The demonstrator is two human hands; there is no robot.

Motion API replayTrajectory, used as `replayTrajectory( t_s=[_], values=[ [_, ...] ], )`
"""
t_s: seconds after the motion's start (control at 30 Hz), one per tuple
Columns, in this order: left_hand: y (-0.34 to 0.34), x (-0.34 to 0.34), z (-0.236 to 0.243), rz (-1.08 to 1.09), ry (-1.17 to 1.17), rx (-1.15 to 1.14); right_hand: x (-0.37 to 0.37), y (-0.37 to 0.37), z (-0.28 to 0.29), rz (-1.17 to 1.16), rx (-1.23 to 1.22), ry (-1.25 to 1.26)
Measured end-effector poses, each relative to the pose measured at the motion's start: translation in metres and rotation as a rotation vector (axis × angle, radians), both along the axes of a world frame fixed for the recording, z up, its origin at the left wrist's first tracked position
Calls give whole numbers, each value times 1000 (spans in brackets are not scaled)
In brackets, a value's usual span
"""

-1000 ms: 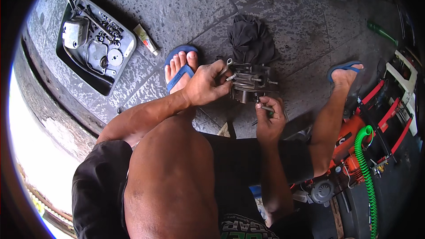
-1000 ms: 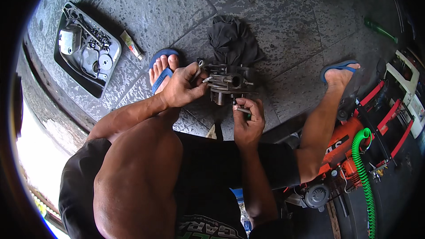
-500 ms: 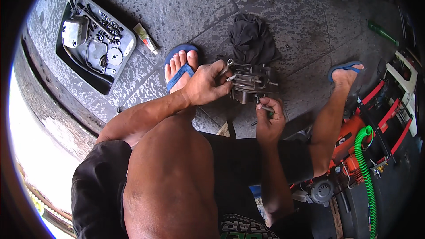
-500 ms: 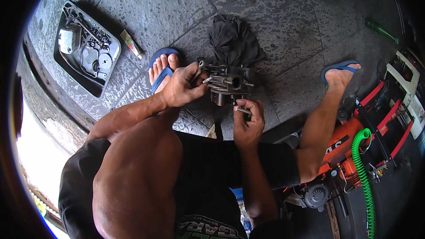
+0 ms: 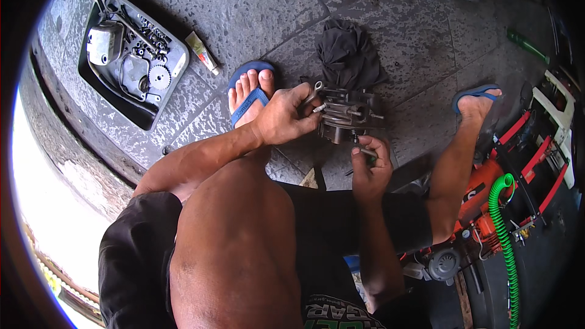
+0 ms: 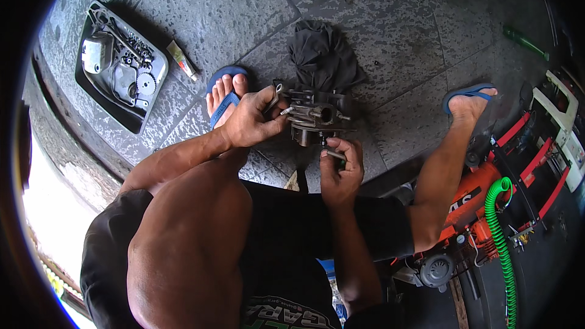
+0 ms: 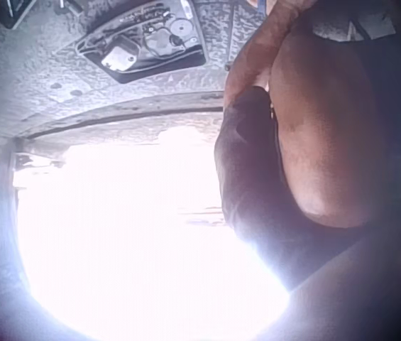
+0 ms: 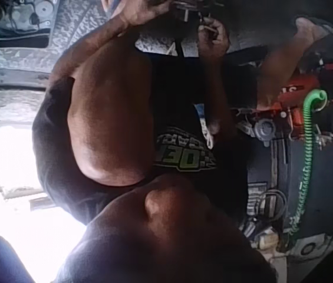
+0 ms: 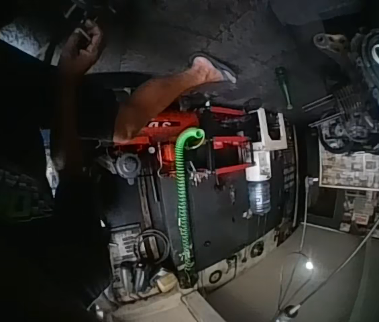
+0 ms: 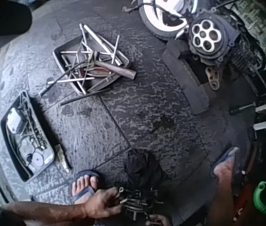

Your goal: Replacing or repairing components on a motorcycle cylinder head.

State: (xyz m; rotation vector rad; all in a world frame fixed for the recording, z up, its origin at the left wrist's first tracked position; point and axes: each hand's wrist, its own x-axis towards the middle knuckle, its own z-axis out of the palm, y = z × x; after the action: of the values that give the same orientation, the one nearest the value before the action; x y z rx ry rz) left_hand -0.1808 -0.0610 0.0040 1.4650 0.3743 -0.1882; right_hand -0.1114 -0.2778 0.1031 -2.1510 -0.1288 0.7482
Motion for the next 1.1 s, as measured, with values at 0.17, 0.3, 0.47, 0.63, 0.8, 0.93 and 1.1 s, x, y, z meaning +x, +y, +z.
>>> replayTrajectory(
  t_s=[0.17, 0.3, 0.47, 0.63, 0.8, 0.93, 1.1],
  values=[
    [2, 1, 3, -28, 19, -5, -5, -2, -3, -97, 42, 59],
    [3, 2, 4, -26, 8, 3, -9, -4, -4, -151, 44, 59],
    [5, 4, 4, -26, 12, 6, -4, 0, 0, -62, 22, 5],
    [5, 4, 2, -21, 13, -5, -6, 7, 1, -47, -8, -46],
    [6, 4, 1, -22, 10, -10, -5, 5, -4, -37, -12, -76],
    [5, 3, -1, -11, 33, -22, -5, 5, -4, -50, -20, -53],
    [3, 1, -5, -29, 8, -20, -4, 2, -5, -25, -31, -73]
  ],
)
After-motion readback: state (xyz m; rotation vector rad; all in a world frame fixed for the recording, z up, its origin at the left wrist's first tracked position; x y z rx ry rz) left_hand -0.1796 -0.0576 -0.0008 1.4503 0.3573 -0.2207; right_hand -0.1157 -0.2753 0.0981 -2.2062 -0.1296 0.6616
